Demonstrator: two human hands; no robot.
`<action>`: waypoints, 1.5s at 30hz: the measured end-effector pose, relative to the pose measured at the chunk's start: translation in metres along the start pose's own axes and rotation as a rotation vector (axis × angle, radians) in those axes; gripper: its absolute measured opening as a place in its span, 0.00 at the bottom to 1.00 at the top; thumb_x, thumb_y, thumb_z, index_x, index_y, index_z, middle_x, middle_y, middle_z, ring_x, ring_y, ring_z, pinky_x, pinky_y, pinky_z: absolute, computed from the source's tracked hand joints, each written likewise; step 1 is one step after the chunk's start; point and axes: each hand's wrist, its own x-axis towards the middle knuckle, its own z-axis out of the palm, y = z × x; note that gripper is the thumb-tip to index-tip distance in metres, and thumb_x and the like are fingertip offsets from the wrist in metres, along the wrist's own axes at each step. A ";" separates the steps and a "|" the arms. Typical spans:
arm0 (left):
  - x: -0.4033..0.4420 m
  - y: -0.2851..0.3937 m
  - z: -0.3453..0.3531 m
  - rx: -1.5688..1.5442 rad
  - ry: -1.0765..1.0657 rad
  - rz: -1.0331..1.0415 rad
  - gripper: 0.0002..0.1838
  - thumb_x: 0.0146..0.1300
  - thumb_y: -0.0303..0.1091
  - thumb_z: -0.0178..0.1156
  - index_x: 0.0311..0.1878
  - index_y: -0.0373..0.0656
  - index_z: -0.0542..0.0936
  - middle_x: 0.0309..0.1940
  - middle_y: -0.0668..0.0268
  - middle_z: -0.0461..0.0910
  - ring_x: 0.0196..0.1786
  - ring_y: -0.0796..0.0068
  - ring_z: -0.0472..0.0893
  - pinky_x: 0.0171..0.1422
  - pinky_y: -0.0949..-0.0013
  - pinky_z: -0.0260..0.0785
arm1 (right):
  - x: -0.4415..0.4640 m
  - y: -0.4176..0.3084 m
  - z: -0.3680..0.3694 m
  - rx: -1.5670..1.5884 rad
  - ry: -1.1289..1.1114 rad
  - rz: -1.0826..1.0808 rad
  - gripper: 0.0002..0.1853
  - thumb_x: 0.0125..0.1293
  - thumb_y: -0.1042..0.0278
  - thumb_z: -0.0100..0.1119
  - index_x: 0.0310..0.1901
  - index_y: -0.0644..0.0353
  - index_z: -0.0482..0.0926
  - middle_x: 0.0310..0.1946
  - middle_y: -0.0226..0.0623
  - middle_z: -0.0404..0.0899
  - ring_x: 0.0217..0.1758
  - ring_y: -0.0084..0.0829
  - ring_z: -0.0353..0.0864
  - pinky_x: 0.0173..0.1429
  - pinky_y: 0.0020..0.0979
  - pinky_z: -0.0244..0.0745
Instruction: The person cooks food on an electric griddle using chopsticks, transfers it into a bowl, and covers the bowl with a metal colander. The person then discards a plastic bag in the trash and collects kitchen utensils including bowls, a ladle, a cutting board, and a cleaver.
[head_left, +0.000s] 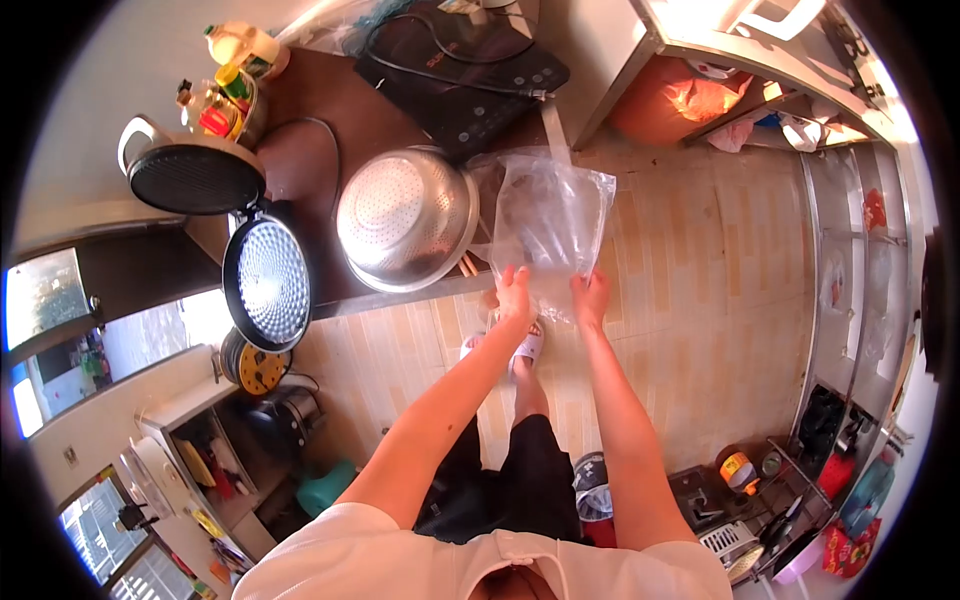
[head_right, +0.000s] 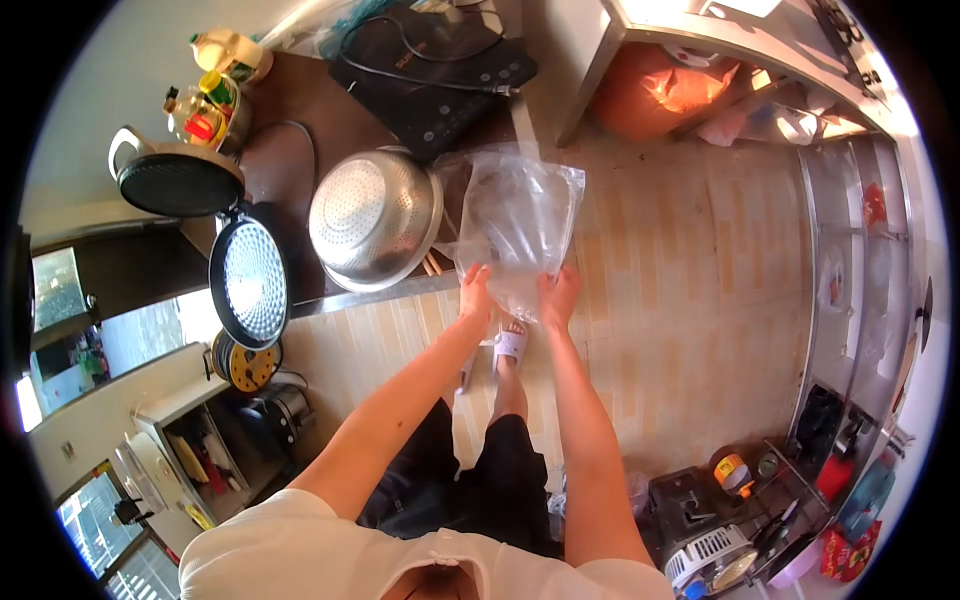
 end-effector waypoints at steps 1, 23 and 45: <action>-0.011 0.007 0.001 -0.019 -0.049 0.008 0.27 0.57 0.45 0.55 0.60 0.49 0.69 0.60 0.59 0.64 0.62 0.60 0.65 0.64 0.66 0.56 | -0.005 -0.005 -0.007 0.007 -0.019 0.065 0.15 0.53 0.64 0.56 0.36 0.69 0.75 0.36 0.46 0.74 0.45 0.42 0.71 0.52 0.37 0.65; -0.091 -0.008 -0.015 0.003 -0.851 0.017 0.24 0.67 0.47 0.38 0.56 0.39 0.70 0.56 0.63 0.69 0.58 0.67 0.69 0.63 0.61 0.58 | -0.087 -0.010 -0.034 1.767 -0.264 0.465 0.17 0.62 0.60 0.54 0.47 0.61 0.73 0.42 0.37 0.78 0.45 0.33 0.78 0.49 0.34 0.74; -0.316 -0.120 -0.094 1.094 -1.646 -0.037 0.18 0.48 0.14 0.48 0.42 0.39 0.77 0.40 0.65 0.77 0.41 0.76 0.74 0.43 0.74 0.66 | -0.468 -0.054 -0.228 0.968 0.525 0.740 0.20 0.58 0.71 0.56 0.54 0.56 0.68 0.40 0.34 0.73 0.41 0.25 0.74 0.46 0.25 0.70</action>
